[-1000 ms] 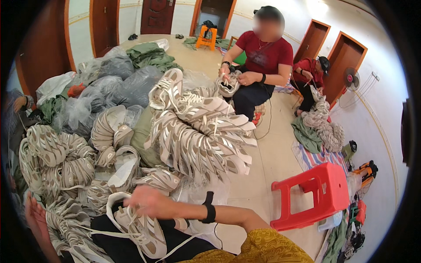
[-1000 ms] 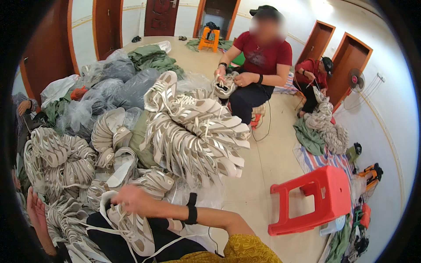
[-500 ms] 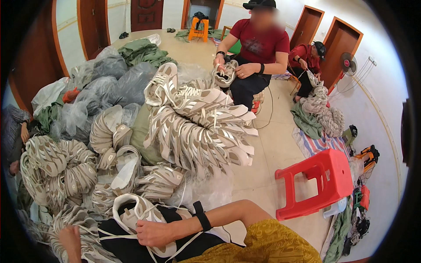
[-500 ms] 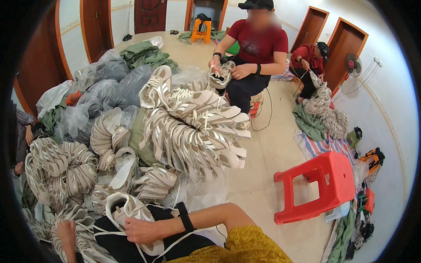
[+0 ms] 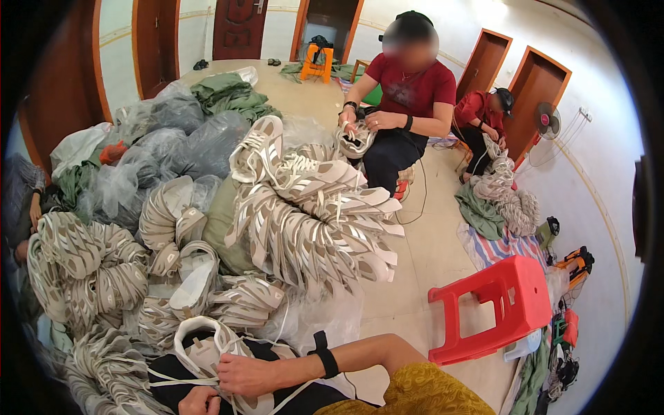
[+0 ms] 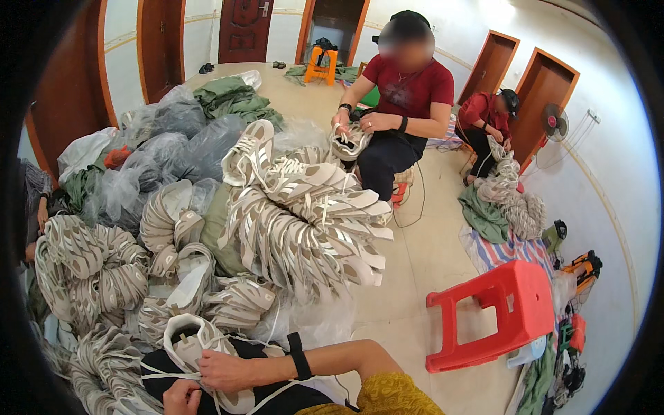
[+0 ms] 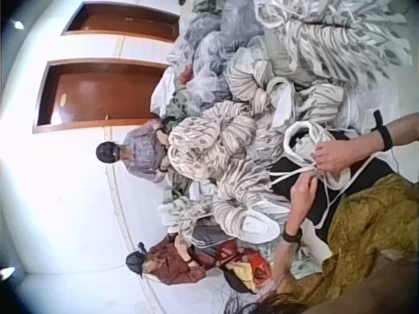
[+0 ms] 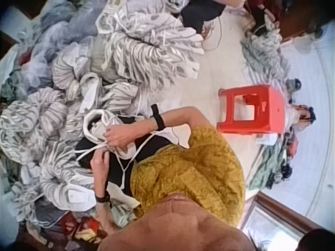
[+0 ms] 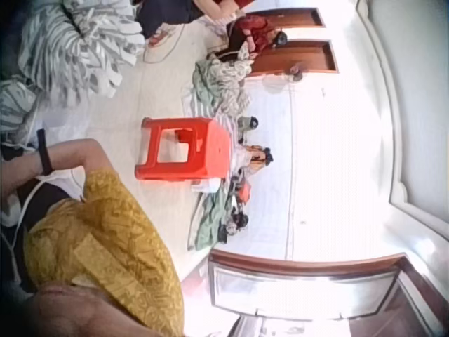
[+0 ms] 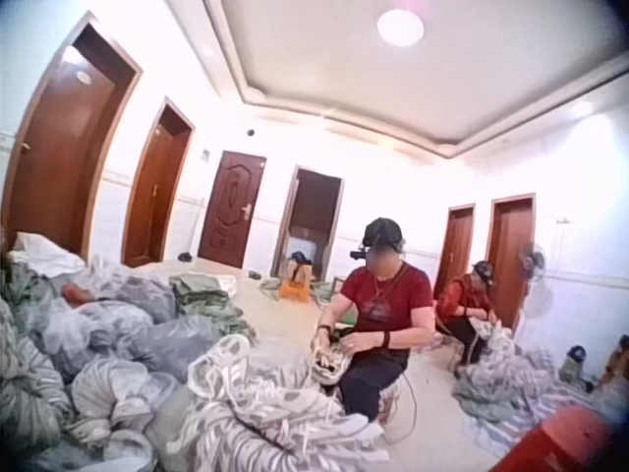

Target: Thread laces through the eyelets of shoe uppers and tie them.

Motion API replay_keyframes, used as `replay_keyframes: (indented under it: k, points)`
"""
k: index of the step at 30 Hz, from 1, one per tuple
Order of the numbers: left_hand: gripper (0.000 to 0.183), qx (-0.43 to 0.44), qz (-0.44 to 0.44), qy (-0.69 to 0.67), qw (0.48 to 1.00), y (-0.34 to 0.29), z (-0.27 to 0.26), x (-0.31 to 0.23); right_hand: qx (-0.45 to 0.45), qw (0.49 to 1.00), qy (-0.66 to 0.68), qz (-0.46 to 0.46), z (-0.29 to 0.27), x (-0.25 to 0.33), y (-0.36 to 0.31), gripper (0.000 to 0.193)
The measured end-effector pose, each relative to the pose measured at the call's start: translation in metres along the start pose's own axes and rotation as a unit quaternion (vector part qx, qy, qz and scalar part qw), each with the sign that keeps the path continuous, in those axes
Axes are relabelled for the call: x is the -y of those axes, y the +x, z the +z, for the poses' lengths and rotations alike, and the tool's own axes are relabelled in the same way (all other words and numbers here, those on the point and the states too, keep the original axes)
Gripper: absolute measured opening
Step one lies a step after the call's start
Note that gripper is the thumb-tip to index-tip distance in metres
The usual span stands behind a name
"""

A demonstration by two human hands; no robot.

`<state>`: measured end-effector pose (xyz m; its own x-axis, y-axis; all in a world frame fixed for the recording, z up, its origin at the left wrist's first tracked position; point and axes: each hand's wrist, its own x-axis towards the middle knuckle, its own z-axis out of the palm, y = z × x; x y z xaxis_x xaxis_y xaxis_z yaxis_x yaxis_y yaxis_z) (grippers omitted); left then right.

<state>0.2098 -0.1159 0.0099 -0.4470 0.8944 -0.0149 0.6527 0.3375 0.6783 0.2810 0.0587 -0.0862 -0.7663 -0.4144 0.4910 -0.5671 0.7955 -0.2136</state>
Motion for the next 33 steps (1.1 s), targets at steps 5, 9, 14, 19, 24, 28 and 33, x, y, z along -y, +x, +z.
replay_keyframes:
  k: [5,9,14,19,24,28,33]
  points:
    - [0.011,-0.036,0.023,0.001,0.999,-0.007,0.018,0.007,0.074,0.995,0.061,0.001,-0.006,-0.006,0.004,0.011]
    - [0.011,-0.024,-0.008,-0.018,1.000,-0.012,0.029,0.011,0.080,0.994,0.074,-0.005,0.001,-0.011,0.005,0.010]
    - [0.017,-0.041,-0.061,-0.050,0.996,-0.009,0.038,0.019,0.065,0.995,0.069,0.013,-0.001,-0.012,0.003,0.015]
    - [0.025,-0.070,-0.038,-0.016,0.997,-0.011,0.051,0.036,0.029,0.998,0.019,0.045,-0.008,0.001,-0.002,0.024]
    - [0.019,-0.045,-0.035,0.058,0.997,-0.006,0.055,0.037,0.085,0.993,0.041,0.074,-0.010,0.000,-0.001,0.031]
    - [0.015,-0.080,0.007,0.108,0.991,-0.006,0.057,0.035,0.060,0.987,0.118,0.086,-0.004,-0.003,0.004,0.019]
    - [0.014,-0.098,0.051,0.138,0.984,-0.004,0.057,0.037,0.016,0.977,0.198,0.079,0.005,-0.009,0.005,0.016]
